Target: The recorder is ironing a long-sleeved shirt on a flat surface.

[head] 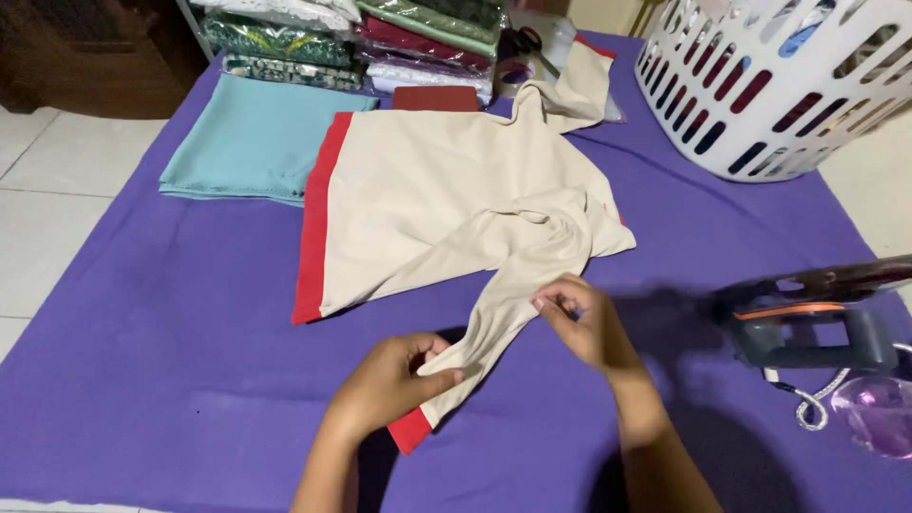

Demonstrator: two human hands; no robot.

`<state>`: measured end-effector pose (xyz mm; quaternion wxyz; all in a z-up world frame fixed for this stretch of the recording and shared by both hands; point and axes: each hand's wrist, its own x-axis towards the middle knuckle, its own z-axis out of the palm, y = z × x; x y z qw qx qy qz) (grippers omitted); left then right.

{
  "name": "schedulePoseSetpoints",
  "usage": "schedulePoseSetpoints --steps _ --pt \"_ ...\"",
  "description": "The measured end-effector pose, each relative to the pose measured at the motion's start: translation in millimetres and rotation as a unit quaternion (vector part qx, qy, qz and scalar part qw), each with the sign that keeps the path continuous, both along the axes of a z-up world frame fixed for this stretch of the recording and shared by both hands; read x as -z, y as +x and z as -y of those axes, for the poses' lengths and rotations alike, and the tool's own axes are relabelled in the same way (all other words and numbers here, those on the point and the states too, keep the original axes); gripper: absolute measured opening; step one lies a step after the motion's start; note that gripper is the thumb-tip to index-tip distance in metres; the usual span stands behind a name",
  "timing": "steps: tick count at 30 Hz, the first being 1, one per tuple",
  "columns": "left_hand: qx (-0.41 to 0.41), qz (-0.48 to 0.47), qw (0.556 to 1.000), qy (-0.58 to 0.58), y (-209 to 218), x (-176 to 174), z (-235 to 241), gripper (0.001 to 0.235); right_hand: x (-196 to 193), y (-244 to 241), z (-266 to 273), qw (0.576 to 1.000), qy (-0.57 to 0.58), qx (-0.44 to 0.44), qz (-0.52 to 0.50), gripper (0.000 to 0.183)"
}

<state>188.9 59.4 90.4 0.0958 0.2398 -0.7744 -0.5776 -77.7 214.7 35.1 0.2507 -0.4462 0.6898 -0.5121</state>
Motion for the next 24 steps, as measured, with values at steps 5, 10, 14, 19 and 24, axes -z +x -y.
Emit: schedulePoseSetpoints --steps 5,10,14,19,24 --pt "-0.007 0.007 0.997 -0.077 29 -29 -24 0.026 -54 29 34 0.94 -0.079 -0.083 -0.322 0.026" --pt "-0.024 -0.01 0.988 -0.15 43 -33 -43 0.027 -60 16 51 0.894 0.088 -0.176 -0.404 0.024" --pt "-0.056 -0.024 0.988 -0.145 52 -32 -52 0.031 -64 3 43 0.892 0.161 -0.189 -0.377 0.01" --pt "-0.074 0.0 0.985 -0.153 50 -27 -55 0.033 -35 -35 17 0.945 0.056 -0.111 -0.303 0.013" --pt "-0.012 -0.1 0.995 -0.018 32 3 -61 0.026 -41 -80 -34 0.981 -0.02 -0.002 -0.194 0.012"
